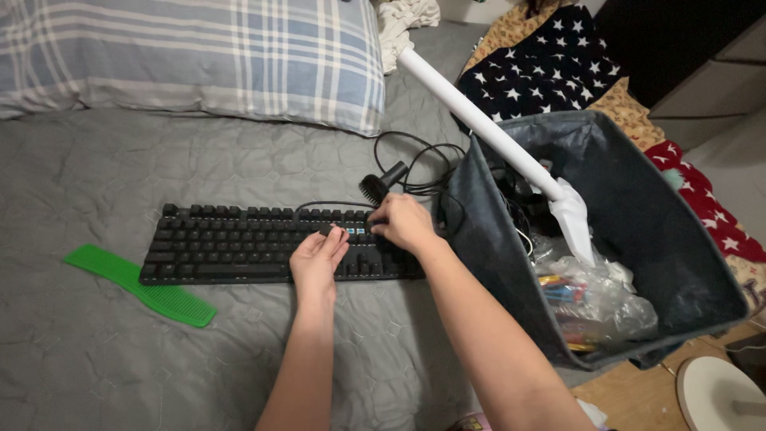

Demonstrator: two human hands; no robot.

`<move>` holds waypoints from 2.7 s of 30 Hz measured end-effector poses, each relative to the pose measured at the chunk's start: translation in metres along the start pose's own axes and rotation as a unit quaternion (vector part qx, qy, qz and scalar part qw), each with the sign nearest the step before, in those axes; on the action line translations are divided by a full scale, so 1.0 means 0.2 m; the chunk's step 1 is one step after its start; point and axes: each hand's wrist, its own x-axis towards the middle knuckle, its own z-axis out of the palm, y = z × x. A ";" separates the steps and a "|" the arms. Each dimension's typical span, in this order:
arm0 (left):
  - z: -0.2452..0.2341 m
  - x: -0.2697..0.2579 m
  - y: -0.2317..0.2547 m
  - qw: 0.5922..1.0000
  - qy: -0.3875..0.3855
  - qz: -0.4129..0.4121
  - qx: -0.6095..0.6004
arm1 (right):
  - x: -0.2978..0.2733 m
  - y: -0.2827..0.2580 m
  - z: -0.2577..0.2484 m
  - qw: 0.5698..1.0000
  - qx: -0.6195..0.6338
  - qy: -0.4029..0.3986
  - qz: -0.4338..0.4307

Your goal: The person removes keycaps from a computer keyboard using a small tool, retrieves replacement items from a storage bin, and presses new components into the keyboard by hand.

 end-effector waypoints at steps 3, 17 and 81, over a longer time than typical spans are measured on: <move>0.00 0.00 0.01 1.000 0.000 -0.003 -0.002 | 0.01 -0.01 0.00 1.000 -0.003 -0.017 0.008; 0.00 -0.01 0.01 1.000 0.006 -0.006 0.002 | 0.04 -0.03 -0.04 0.997 -0.042 -0.057 0.019; 0.05 0.02 0.01 0.992 -0.062 -0.076 -0.075 | 0.00 -0.01 -0.02 0.918 0.392 -0.046 -0.035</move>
